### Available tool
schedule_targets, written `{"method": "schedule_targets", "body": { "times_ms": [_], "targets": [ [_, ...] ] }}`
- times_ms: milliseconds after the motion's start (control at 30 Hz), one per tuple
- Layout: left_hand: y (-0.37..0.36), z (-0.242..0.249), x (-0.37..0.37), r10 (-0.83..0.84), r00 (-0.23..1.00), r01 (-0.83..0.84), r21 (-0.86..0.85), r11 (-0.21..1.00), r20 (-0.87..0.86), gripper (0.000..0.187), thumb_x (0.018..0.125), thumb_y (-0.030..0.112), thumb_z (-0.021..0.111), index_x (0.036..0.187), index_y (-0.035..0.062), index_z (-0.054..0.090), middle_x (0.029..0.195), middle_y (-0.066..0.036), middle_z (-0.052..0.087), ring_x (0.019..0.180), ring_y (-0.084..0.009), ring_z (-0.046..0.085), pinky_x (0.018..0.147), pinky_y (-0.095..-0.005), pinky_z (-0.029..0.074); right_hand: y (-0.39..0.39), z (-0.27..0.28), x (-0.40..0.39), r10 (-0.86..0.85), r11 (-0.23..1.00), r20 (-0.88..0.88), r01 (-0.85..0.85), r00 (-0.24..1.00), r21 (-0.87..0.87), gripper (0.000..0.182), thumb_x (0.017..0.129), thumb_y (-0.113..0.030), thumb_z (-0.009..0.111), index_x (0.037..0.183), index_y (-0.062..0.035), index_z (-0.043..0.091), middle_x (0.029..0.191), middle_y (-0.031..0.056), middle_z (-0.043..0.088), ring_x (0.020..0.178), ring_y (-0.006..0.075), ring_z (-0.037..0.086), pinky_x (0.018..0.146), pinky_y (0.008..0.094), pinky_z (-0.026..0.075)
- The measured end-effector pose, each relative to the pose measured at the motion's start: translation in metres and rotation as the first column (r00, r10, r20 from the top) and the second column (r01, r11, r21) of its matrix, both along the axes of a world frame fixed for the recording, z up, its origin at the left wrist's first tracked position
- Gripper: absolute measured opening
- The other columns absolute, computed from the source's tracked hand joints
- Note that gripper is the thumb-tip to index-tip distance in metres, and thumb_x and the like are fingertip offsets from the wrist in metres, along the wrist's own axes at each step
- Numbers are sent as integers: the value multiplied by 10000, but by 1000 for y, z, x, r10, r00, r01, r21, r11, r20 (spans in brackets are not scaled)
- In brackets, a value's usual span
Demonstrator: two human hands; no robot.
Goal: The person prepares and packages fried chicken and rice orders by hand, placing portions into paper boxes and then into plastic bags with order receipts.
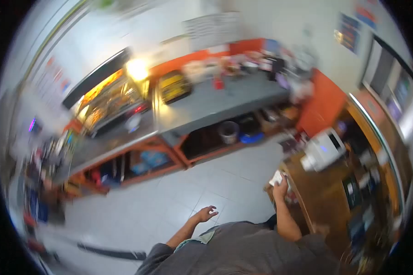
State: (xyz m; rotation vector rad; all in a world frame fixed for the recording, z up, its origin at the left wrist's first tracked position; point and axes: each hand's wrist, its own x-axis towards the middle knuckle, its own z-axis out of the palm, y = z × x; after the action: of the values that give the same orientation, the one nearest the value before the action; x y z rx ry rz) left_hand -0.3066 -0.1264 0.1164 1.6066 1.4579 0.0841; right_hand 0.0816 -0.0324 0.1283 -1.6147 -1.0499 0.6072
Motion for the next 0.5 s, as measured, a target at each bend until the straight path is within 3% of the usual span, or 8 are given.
{"method": "schedule_targets", "body": {
  "times_ms": [67,100,167,200,267,300,400,500],
  "targets": [
    [-24,-6,-48,180,983,-182,31,983,46,628,871,534,565,1274,56,515,1185,-225,593,1110,-359,567,934,-420,460,23,-39,-35,101,994,56,-103,993,33,548,710,127,504,1250,39,518,1260,216,543,1205,343,496,1044,379,359],
    [-34,-11,-70,188,982,-188,24,982,12,624,880,531,553,1289,62,505,1203,-217,585,1116,-353,564,943,-418,454,28,-45,-50,147,989,102,-147,984,-9,566,707,125,486,1267,44,499,1272,227,527,1215,352,485,1054,374,349],
    [-37,-20,-100,243,970,-242,28,970,-13,621,890,529,541,1303,68,494,1221,-209,577,1121,-348,561,953,-416,447,39,-86,-66,177,979,-135,-189,975,-82,625,697,140,511,1307,7,479,1326,224,476,1238,359,454,1060,372,348],
    [-41,-35,-111,252,968,-251,29,967,-12,633,887,541,538,1303,67,492,1225,-214,572,1131,-350,553,959,-415,442,45,-121,-58,212,922,-101,-233,972,-310,695,660,126,587,1327,-43,486,1343,224,460,1248,350,442,1055,374,359],
    [-39,-47,-140,304,952,-305,8,952,24,656,881,567,528,1307,69,487,1233,-223,564,1145,-351,543,970,-414,432,46,-189,-52,371,854,73,-310,926,-418,795,645,43,684,1383,-61,408,1379,229,407,1279,353,397,1071,402,334],
    [-37,-41,-146,350,935,-350,-12,937,56,667,879,580,522,1309,72,485,1237,-227,560,1149,-349,540,975,-414,427,28,-221,-42,484,833,266,-345,834,-432,824,659,-6,709,1404,-29,358,1408,237,367,1306,359,362,1091,421,300],
    [-27,-57,-177,427,894,-435,32,900,131,665,877,592,517,1299,78,489,1236,-229,561,1142,-354,542,976,-413,424,17,-194,-75,711,584,245,-360,659,-727,703,684,-60,684,1331,-29,412,1330,226,419,1230,351,412,1038,427,334],
    [-15,-81,-211,585,745,-547,-209,811,321,682,867,611,523,1304,88,491,1159,-160,606,1048,-282,592,858,-358,479,49,-178,-136,861,398,189,-394,473,-829,588,709,-114,659,1258,-30,465,1251,215,471,1154,342,462,985,432,368]
  ]
}}
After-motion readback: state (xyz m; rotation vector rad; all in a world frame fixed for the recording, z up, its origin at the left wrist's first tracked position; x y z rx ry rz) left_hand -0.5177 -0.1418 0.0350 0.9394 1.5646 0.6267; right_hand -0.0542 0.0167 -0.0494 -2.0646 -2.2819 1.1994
